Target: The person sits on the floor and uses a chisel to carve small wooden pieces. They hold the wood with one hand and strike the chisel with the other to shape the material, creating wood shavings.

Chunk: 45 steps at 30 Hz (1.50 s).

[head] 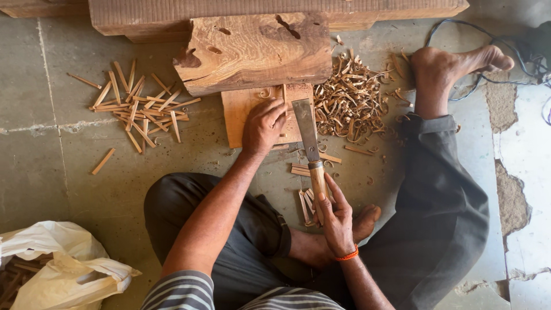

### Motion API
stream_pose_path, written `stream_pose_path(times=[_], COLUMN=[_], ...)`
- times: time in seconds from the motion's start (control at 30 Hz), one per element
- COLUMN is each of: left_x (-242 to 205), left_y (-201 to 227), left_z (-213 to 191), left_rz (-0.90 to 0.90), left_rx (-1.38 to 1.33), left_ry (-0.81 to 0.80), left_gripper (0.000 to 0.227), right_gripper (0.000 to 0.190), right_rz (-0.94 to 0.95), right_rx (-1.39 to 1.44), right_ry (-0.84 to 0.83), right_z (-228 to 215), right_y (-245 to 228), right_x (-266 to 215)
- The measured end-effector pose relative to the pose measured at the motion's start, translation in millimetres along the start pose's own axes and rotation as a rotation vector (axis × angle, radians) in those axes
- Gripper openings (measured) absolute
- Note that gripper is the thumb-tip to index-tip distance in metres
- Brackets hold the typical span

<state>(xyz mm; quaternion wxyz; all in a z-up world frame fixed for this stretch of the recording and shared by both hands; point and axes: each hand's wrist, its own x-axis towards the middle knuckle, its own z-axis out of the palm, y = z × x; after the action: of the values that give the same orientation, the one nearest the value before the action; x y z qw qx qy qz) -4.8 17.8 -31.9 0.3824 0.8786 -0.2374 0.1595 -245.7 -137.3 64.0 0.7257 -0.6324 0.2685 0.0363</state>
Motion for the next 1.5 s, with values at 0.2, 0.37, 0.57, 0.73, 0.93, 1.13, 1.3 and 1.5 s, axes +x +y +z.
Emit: stream_pose_path(times=[0.2,0.37,0.57,0.73,0.93,1.13,1.3,1.5], left_x=[0,2,4,1,6,-2,2,9], left_y=[0,2,5,3,7,15,18,12], left_z=[3,-1,-6,0,-4,-8,-14,-8], left_rz=[-0.024,0.047,0.052,0.062,0.081,0.076,0.086,0.084], left_rx=[-0.028,-0.018,-0.048,-0.014,0.073,0.048,0.058,0.058], left_ry=[-0.007,0.029,0.016,0.039,0.066,0.061,0.091,0.066], left_gripper=[0.024,0.019,0.021,0.026,0.024,0.031,0.034,0.038], right_gripper=[0.058,0.058,0.058,0.057,0.057,0.056,0.057,0.055], right_rz=[0.026,-0.019,0.023,0.042,0.018,-0.008,0.006,0.001], right_rx=[0.020,0.018,0.057,-0.023,-0.090,-0.108,-0.093,0.026], right_ry=[0.030,0.043,0.011,-0.020,0.030,0.012,-0.005,0.013], right_z=[10,5,3,9,30,39,37,48], right_y=[-4,-5,-4,-2,-10,-17,-21,-24], right_x=[-3,-3,-3,-2,15,37,32,35])
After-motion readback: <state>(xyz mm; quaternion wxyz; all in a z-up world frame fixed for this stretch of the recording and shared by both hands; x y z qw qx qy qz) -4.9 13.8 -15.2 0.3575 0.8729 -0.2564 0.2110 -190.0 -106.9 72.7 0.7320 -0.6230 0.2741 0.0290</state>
